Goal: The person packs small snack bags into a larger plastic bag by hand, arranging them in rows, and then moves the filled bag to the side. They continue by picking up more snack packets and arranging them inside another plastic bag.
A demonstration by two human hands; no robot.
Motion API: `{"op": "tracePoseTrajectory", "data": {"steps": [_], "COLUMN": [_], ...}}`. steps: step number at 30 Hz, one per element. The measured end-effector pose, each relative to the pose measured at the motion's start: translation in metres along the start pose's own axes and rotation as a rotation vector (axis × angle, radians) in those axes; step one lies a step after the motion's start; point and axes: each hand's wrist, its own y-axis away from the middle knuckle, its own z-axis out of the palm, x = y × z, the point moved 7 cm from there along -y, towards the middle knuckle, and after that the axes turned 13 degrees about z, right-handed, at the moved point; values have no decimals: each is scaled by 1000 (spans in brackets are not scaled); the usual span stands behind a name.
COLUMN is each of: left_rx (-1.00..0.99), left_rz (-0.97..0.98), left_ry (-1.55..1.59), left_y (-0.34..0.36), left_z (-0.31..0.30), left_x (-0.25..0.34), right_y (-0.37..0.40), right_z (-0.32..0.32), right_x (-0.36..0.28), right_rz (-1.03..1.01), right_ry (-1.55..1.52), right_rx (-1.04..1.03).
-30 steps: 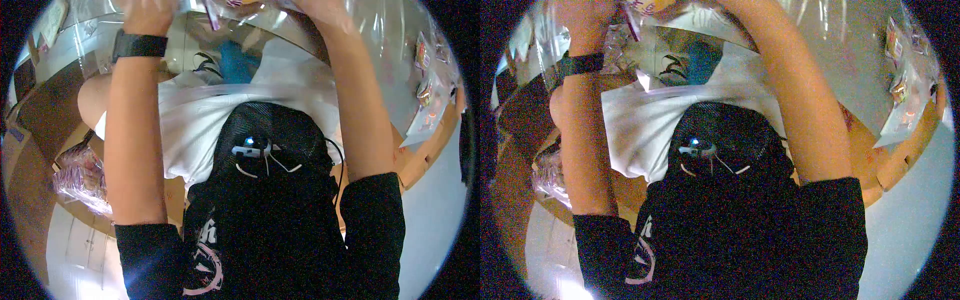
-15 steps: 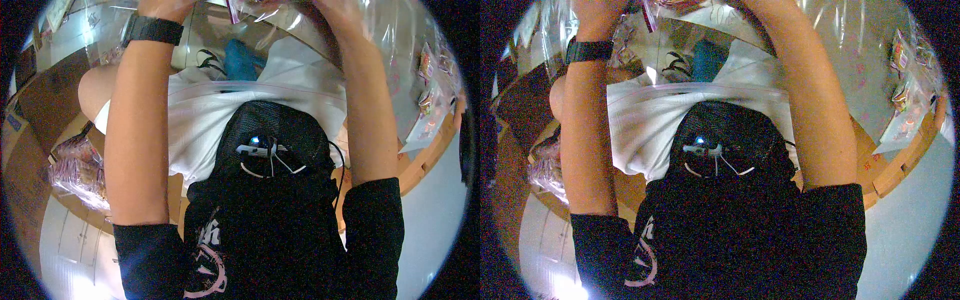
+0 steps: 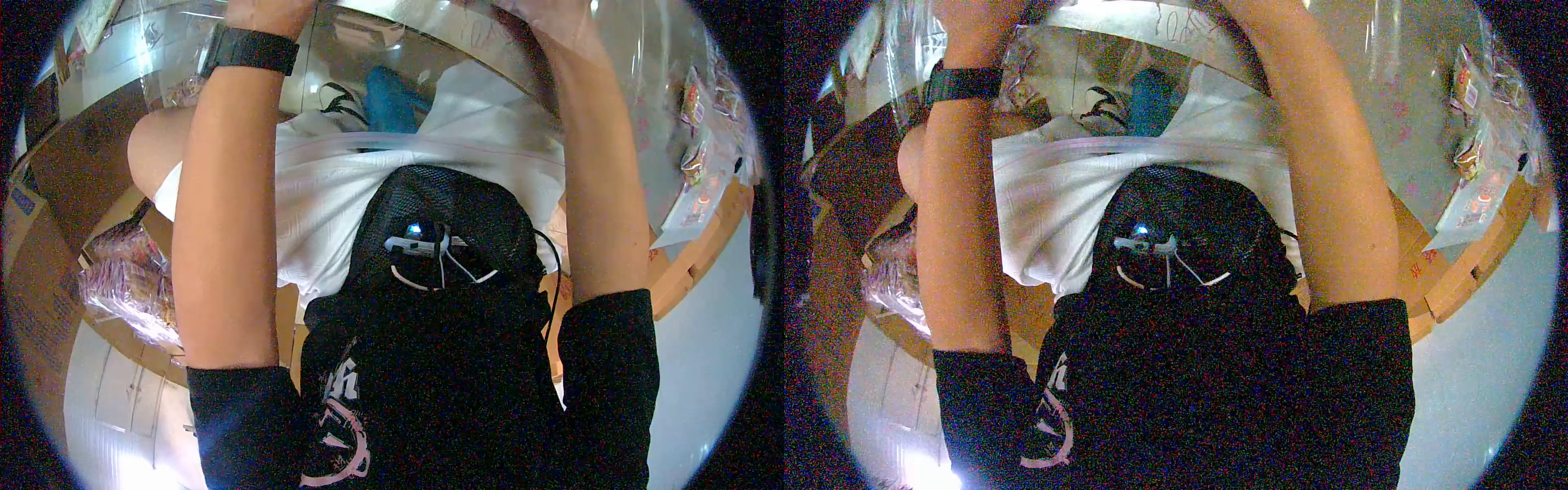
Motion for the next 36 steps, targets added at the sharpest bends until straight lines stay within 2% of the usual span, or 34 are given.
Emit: {"op": "tracePoseTrajectory", "data": {"steps": [4, 6, 8, 9, 11, 12, 13, 15, 17, 18, 19, 21, 22, 25, 26, 29, 30, 31, 33, 36], "left_rx": [23, 221, 221, 132, -16, -78, -147, -94, -48, 4, 31, -68, -33, -16, -73, -80, -108, -123, -128, -152], "left_rz": [-2, -618, -765, -600, -244, -64, -69, -108, -170, -205, 14, -113, -141, -222, -327, -281, -297, -305, -245, -366], "left_ry": [-119, 452, 538, 337, -74, -284, -396, -303, -193, -29, -302, -259, -213, -156, -148, -175, -192, -187, -222, -161], "left_y": [-4, 18, 20, 10, -7, -12, -6, -14, -16, -13, -16, -19, -12, -9, -9, -10, -10, -10, -15, -7], "left_z": [-6, -17, -21, -23, -20, -18, -18, -18, -20, -16, -18, -19, -12, -8, -10, -8, -8, -7, -12, -9], "left_x": [7, -30, -31, -18, 12, 24, 22, 22, 20, 13, 25, 23, 11, 9, 11, 10, 10, 10, 15, 5], "right_y": [-13, -16, -11, -8, 9, 8, 10, 4, -9, -9, -9, -8, -8, -8, -8, -8, -9, -12, -8, -11], "right_z": [-14, -17, -19, -20, -24, -27, -33, -40, -50, -49, -49, -50, -47, -18, -15, -2, 1, 3, 4, -6], "right_x": [12, 22, 24, 23, 9, 8, 10, 18, 34, 41, 43, 44, 45, 19, 20, 15, 17, 18, 8, 13], "right_rz": [-255, -377, -390, -358, -173, -153, -133, -151, -219, -176, -163, -138, -105, -497, -382, -253, -77, -91, -165, -88], "right_ry": [-52, -94, 34, 151, 593, 503, 417, 200, -80, -210, -254, -335, -339, -80, -201, 32, 62, 146, 45, -6], "right_rx": [200, 273, 417, 522, 865, 766, 664, 649, 811, 761, 734, 679, 633, 430, 367, 325, 355, 420, 502, 598]}}
